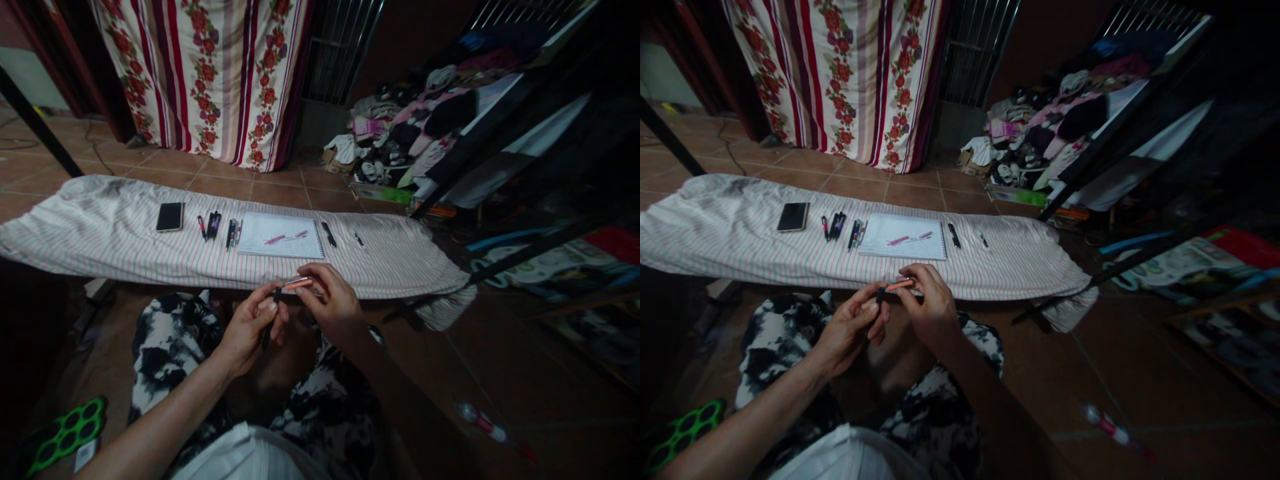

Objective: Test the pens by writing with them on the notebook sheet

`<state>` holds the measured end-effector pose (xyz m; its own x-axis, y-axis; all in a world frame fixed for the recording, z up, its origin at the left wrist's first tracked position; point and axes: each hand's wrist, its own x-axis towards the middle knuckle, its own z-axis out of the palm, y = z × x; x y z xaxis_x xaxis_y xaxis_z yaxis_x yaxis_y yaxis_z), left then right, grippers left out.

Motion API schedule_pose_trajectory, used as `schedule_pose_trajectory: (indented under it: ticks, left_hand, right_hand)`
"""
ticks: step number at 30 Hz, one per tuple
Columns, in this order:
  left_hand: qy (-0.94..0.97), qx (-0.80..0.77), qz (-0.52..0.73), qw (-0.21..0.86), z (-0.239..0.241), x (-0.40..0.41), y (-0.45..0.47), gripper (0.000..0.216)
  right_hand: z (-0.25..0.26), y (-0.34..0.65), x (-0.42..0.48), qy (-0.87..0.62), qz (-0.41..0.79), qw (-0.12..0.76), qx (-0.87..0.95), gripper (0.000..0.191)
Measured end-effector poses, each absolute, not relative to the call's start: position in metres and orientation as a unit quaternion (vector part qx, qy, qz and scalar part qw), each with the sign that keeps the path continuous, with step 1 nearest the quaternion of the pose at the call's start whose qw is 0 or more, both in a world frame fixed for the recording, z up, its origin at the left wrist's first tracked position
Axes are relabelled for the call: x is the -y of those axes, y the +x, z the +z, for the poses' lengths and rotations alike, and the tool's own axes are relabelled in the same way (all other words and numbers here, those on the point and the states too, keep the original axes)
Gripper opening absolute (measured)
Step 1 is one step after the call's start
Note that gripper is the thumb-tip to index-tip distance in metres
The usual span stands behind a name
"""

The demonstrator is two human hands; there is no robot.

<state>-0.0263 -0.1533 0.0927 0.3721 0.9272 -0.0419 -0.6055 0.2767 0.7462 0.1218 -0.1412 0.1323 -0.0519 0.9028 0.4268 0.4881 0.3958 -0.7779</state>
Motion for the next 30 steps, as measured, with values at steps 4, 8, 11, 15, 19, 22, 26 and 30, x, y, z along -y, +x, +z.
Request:
schedule_pose_trajectory:
  ticks: [4, 8, 11, 15, 19, 22, 26, 30]
  left_hand:
    - [0.33, -0.247, 0.503, 0.76, 0.093, 0.153, -0.027, 0.036]
    - [0.33, -0.247, 0.506, 0.758, 0.093, 0.155, -0.026, 0.035]
    - [0.327, -0.246, 0.504, 0.761, 0.093, 0.155, -0.026, 0.035]
    - [0.328, -0.247, 0.501, 0.762, 0.092, 0.155, -0.026, 0.035]
    - [0.327, -0.251, 0.502, 0.76, 0.092, 0.155, -0.027, 0.033]
    - [0.329, -0.253, 0.502, 0.759, 0.092, 0.155, -0.027, 0.032]
    - [0.331, -0.253, 0.498, 0.76, 0.093, 0.156, -0.027, 0.032]
    - [0.337, -0.253, 0.496, 0.759, 0.092, 0.155, -0.027, 0.032]
  right_hand:
    - [0.131, 0.123, 0.139, -0.496, 0.23, 0.49, 0.679, 0.014]
    - [0.126, 0.126, 0.135, -0.475, 0.275, 0.515, 0.659, 0.013]
    - [0.123, 0.127, 0.133, -0.464, 0.333, 0.53, 0.627, 0.016]
    - [0.124, 0.125, 0.135, -0.467, 0.414, 0.532, 0.572, 0.021]
    - [0.124, 0.122, 0.135, -0.459, 0.463, 0.55, 0.522, 0.038]
    - [0.123, 0.121, 0.132, -0.444, 0.472, 0.57, 0.504, 0.052]
    - [0.119, 0.12, 0.13, -0.462, 0.448, 0.573, 0.508, 0.043]
    - [0.117, 0.118, 0.13, -0.456, 0.368, 0.588, 0.557, 0.022]
